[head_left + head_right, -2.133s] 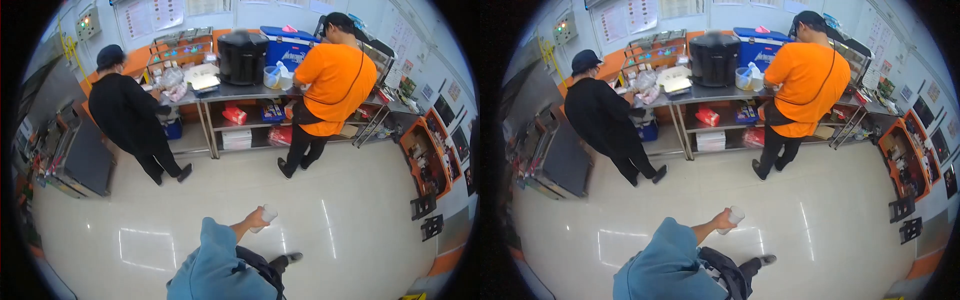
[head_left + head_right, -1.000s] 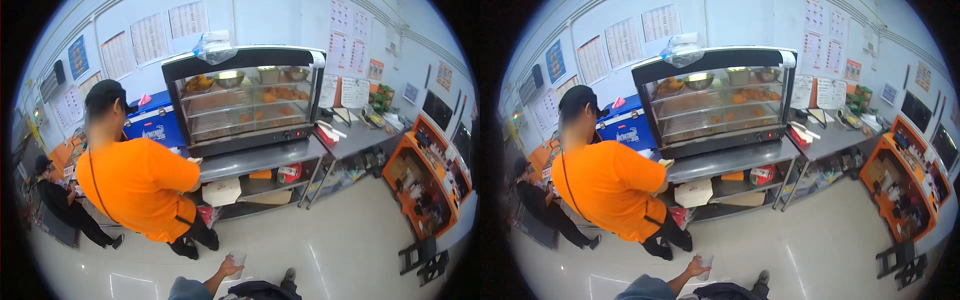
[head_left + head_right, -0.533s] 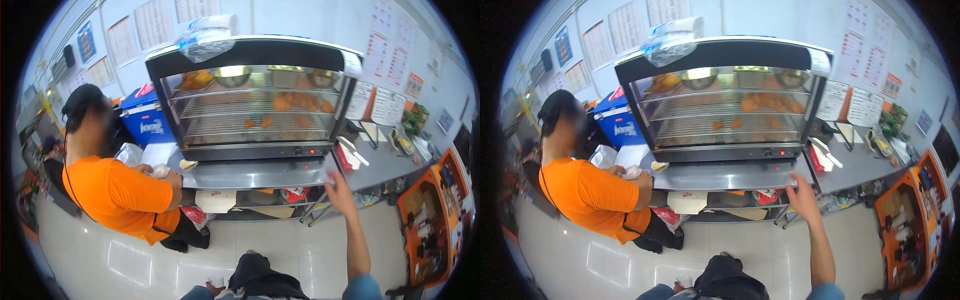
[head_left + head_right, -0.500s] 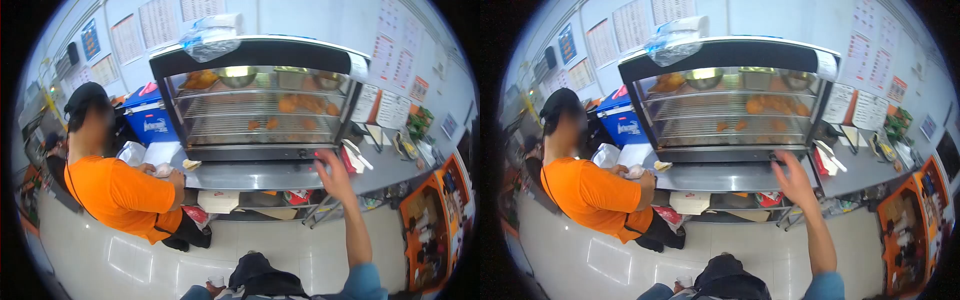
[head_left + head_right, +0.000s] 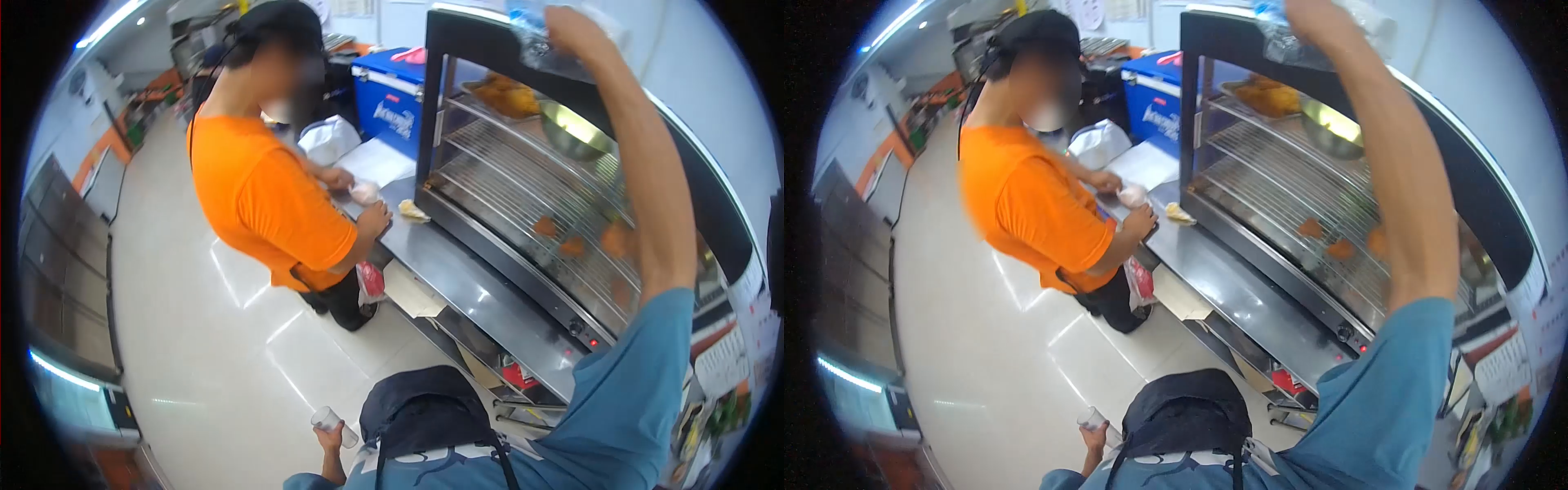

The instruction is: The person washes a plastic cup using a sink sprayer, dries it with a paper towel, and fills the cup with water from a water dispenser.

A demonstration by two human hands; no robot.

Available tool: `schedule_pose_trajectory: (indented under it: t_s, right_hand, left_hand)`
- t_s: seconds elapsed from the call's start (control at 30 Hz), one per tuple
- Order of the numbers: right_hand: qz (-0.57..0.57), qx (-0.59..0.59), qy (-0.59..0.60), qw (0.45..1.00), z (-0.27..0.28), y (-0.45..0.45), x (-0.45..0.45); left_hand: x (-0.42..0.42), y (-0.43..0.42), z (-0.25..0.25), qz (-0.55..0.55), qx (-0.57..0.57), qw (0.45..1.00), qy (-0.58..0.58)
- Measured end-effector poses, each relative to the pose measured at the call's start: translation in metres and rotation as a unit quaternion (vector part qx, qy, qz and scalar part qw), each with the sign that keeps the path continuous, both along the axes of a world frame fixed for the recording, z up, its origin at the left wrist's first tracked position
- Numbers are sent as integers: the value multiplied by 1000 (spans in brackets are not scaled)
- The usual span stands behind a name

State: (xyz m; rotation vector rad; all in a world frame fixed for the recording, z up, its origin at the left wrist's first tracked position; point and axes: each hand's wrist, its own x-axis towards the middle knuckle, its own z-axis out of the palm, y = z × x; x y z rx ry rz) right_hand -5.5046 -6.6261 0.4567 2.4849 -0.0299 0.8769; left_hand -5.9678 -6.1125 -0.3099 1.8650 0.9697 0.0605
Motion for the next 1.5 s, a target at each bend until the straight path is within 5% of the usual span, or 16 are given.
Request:
schedule_pose_trajectory:
  t_s: [0.03, 0.13, 0.3, 0.63, 0.8, 0.87, 0.9, 0.97, 1.03, 1.17, 1.4, 1.5]
  right_hand:
    - [8, -29, -6, 1000, 0, -13, 1]
    - [-74, -6, 6, 997, 1, -23, -12]
    - [-68, -2, -4, 998, 2, -50, -19]
    - [-93, 76, -74, 990, 9, -80, -4]
    - [-113, 60, -39, 991, 10, -80, -19]
    - [-90, 81, -60, 991, 5, -88, 5]
    - [-68, 104, -84, 989, 1, -100, 25]
    - [-2, 153, -199, 968, -8, -138, 84]
    - [48, 178, -253, 950, -17, -156, 131]
    - [0, 152, -135, 979, -3, -66, 3]
    - [200, 191, -245, 929, -57, -13, -67]
    - [283, 96, -322, 898, -80, 2, -114]
  left_hand:
    - [-22, -12, -1, 8, -11, 1000, -12]
    - [-106, -41, -70, -9, 195, 969, 150]
    - [-119, -90, -44, -41, 106, 952, 285]
    - [-18, -66, -1, -34, 1, 996, 85]
    - [-16, -49, 16, -2, -15, 997, 73]
    - [-21, -49, 21, -6, -18, 997, 73]
    - [-38, -35, -30, -21, 46, 996, 79]
    - [-23, -28, -56, -85, 120, 985, 96]
    - [25, -46, -38, -162, 121, 973, 111]
    - [98, -80, -13, -292, 132, 942, 100]
    - [142, -123, 15, -404, 131, 901, 92]
    - [150, -132, 22, -437, 126, 887, 81]
